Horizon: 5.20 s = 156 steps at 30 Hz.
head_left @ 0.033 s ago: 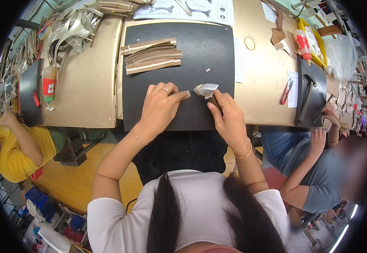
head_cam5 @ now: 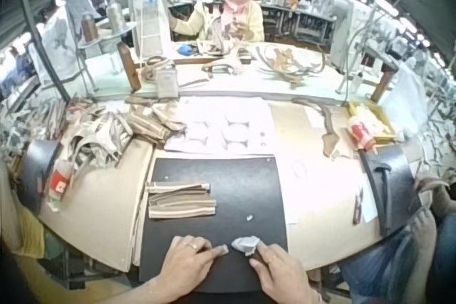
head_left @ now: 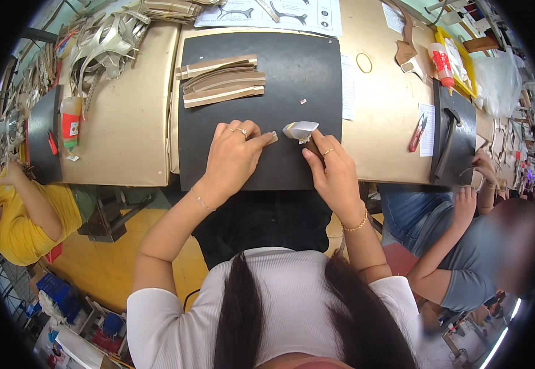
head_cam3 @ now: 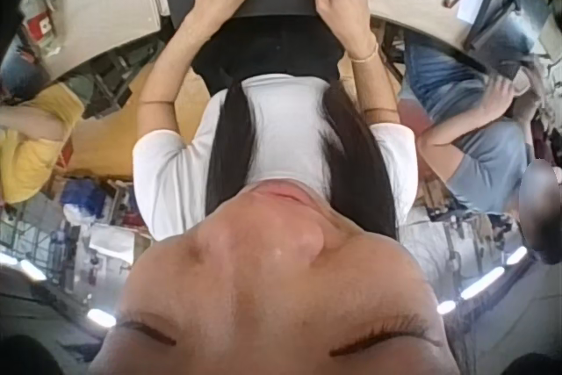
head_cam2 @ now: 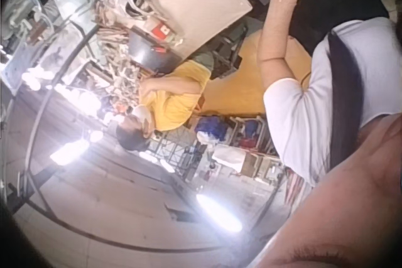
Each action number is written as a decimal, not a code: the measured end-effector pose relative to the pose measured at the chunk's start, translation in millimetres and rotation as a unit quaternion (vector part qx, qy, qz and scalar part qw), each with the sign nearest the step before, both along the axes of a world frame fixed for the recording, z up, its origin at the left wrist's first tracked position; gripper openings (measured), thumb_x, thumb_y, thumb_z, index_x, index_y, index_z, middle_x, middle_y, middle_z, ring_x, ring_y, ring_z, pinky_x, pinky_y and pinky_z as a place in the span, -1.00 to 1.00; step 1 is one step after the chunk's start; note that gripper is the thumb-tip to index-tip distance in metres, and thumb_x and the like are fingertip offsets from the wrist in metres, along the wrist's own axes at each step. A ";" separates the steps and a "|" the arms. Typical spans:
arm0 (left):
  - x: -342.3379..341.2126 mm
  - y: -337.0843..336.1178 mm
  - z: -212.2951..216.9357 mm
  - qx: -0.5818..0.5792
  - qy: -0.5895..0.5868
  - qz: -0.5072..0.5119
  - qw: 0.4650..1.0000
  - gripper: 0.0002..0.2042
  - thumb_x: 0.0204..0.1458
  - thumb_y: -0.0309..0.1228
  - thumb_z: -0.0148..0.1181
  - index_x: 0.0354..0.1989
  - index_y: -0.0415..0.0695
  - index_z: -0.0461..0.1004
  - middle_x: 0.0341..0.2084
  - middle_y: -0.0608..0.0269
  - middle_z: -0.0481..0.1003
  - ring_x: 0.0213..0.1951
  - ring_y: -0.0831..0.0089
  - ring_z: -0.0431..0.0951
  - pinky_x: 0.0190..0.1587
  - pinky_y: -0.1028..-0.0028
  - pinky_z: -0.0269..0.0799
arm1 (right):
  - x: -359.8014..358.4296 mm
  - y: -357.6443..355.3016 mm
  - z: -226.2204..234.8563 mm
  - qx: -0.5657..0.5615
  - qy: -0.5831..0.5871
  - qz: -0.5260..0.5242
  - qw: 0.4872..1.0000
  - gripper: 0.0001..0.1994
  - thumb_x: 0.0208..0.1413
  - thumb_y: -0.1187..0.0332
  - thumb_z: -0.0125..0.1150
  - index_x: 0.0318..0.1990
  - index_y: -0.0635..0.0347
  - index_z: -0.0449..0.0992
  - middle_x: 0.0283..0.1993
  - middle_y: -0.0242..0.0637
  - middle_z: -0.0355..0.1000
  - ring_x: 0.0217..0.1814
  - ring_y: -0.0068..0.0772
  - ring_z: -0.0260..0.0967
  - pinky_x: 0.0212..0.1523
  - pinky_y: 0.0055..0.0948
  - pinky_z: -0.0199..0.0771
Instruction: The person repeatedly picks up small wooden strips and uses a hammer to tap and shape them on a black mat. They handle each piece one at a time, tapping along its length and occasionally flipping it over before placing it back on the mat.
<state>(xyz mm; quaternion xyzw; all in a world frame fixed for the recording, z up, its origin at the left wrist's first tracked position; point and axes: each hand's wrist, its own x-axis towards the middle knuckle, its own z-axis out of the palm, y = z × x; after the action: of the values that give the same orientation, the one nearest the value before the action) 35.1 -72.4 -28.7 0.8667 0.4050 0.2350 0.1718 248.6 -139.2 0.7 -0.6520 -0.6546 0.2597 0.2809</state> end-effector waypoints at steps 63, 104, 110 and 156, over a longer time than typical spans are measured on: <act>-5.9 4.8 28.8 -0.374 -0.139 0.075 0.914 -0.77 0.11 -0.47 0.35 -0.06 -0.24 0.65 -0.31 0.13 0.60 -0.30 0.32 0.61 -0.15 0.44 0.50 | -9.9 41.2 -6.3 0.121 0.032 -0.004 0.992 -0.63 0.08 0.47 0.45 0.06 0.20 0.59 -0.13 -0.18 0.57 -0.11 -0.26 0.54 -0.03 -0.33 0.54; -0.4 1.5 3.9 0.134 0.148 -0.091 0.976 -0.73 -0.01 -0.45 0.23 -0.11 -0.23 0.62 -0.27 0.24 0.52 -0.21 0.37 0.49 -0.10 0.34 0.36 | -7.9 6.2 3.0 0.044 -0.080 0.045 0.995 -0.52 0.23 0.48 0.24 0.33 0.03 0.47 -0.23 -0.26 0.47 -0.38 -0.19 0.53 -0.42 -0.23 0.52; -0.4 2.3 3.3 0.141 0.143 -0.097 0.975 -0.76 -0.02 -0.45 0.22 -0.17 -0.23 0.62 -0.28 0.23 0.51 -0.22 0.36 0.50 -0.07 0.32 0.36 | -12.5 6.2 1.6 0.049 -0.079 0.051 0.994 -0.48 0.22 0.50 0.25 0.35 0.01 0.46 -0.23 -0.27 0.47 -0.39 -0.21 0.52 -0.44 -0.25 0.51; 17.6 -5.0 1.5 -0.011 0.014 0.121 0.993 -0.90 -0.06 -0.42 0.45 -0.34 -0.05 0.70 -0.40 0.44 0.51 -0.22 0.41 0.48 -0.02 0.32 0.18 | -12.2 7.1 -11.1 0.043 -0.059 0.043 0.996 -0.49 0.21 0.49 0.24 0.33 -0.01 0.48 -0.21 -0.28 0.48 -0.38 -0.24 0.54 -0.40 -0.28 0.56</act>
<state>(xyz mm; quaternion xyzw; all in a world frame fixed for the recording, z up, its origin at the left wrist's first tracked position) 52.7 -77.5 -27.2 0.8128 0.5117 0.2370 0.1462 236.5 -132.1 -10.4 -0.6248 -0.7081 0.2038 0.2582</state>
